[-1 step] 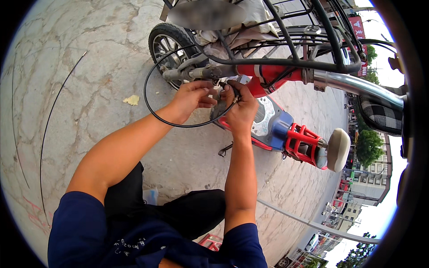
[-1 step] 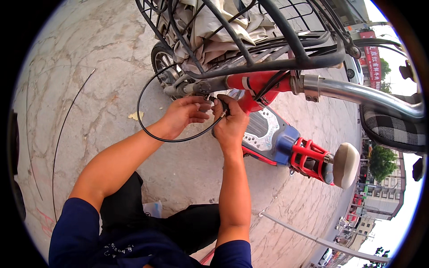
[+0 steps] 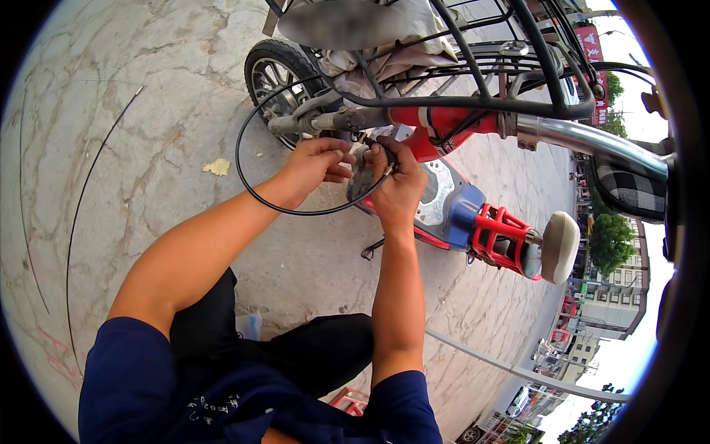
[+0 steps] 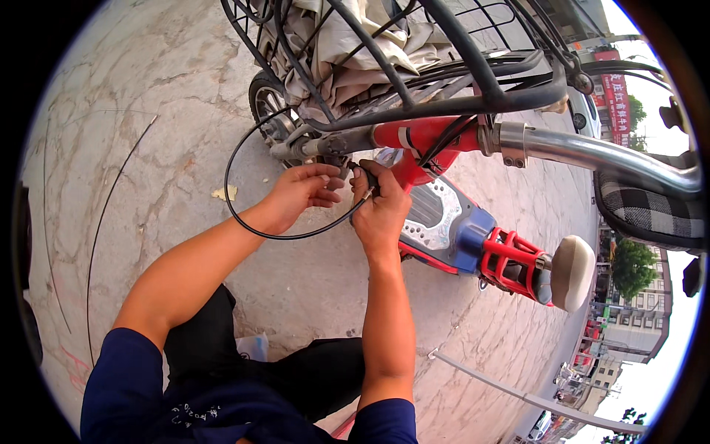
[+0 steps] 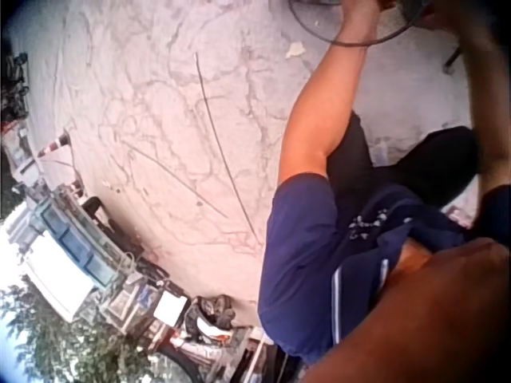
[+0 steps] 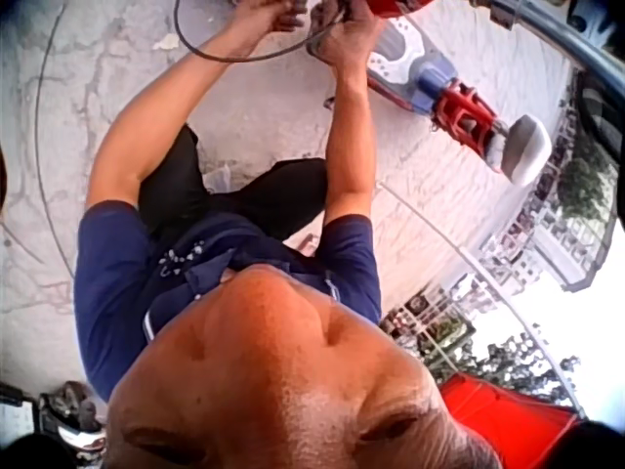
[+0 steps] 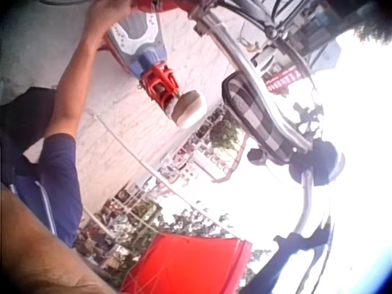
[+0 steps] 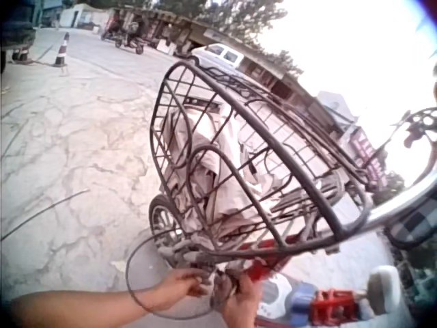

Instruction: The person adjusts the brake cable at the handlebar, then routes and secures the cable along the frame. They attach the cable to the front wheel brake mechanism and tighten the connection.

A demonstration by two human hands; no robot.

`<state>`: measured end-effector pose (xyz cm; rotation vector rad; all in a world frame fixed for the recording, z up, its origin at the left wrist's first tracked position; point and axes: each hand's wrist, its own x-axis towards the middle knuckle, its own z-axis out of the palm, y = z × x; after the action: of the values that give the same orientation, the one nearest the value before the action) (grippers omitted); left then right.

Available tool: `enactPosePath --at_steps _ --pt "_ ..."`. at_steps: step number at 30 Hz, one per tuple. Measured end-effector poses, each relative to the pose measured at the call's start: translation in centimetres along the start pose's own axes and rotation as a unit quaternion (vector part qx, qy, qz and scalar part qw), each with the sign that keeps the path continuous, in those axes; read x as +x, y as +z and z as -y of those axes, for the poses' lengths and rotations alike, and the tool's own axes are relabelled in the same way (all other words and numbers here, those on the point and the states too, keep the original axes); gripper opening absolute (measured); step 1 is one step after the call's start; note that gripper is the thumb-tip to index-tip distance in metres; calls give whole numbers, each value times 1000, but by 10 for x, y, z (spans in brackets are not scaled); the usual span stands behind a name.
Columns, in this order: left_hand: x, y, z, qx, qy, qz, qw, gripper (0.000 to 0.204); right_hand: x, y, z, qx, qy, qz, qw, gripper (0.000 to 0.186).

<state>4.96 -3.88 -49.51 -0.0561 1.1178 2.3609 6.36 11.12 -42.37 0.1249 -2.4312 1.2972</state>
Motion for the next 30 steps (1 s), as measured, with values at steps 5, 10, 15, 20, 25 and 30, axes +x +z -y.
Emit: enactPosePath --at_steps 5,10,15,20,25,30 --pt "-35 10 -10 100 81 88 988 27 -39 -30 11 173 119 34 977 16" --pt "-55 22 -28 136 46 121 982 28 -78 -39 2 312 107 42 943 22" --pt "-58 40 -24 154 13 138 978 33 -86 -59 -7 263 6 61 963 26" --pt "-58 31 -5 184 0 123 975 30 -90 -63 -14 214 -27 140 966 30" --pt "-56 33 -10 385 40 88 918 20 -93 -69 -43 173 83 139 972 27" --pt "-62 49 2 517 135 103 839 14 -94 -55 -35 300 202 227 904 51"
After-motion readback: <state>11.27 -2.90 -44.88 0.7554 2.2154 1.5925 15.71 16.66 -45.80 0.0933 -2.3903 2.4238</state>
